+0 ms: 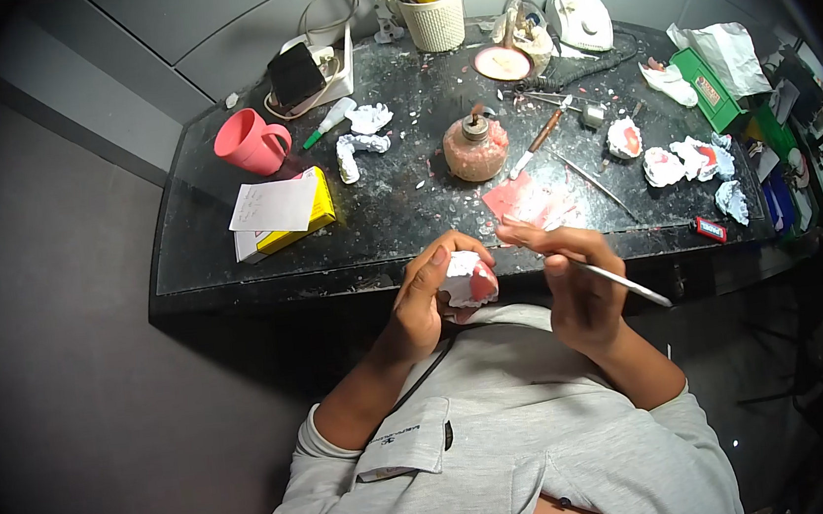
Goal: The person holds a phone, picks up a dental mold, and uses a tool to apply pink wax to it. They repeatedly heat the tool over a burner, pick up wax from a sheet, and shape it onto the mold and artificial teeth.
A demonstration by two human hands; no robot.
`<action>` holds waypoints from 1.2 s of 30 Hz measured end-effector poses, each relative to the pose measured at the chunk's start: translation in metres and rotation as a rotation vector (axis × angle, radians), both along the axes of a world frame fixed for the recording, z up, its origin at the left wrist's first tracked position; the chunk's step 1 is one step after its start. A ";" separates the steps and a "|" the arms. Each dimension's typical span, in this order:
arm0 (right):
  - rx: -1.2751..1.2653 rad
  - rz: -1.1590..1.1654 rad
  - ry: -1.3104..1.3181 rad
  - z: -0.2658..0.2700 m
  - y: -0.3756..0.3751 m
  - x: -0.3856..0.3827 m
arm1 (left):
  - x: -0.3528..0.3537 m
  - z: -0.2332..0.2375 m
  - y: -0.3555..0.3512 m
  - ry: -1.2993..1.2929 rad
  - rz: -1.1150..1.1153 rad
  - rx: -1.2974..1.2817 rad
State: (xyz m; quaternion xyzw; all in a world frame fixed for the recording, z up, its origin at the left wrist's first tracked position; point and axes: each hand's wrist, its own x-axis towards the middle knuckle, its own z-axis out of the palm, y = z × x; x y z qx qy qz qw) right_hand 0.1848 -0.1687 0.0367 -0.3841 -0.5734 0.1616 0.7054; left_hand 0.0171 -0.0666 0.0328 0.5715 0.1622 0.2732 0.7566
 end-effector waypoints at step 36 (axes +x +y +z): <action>-0.282 0.026 0.016 0.005 -0.001 0.015 | -0.003 -0.001 -0.001 -0.023 -0.265 -0.451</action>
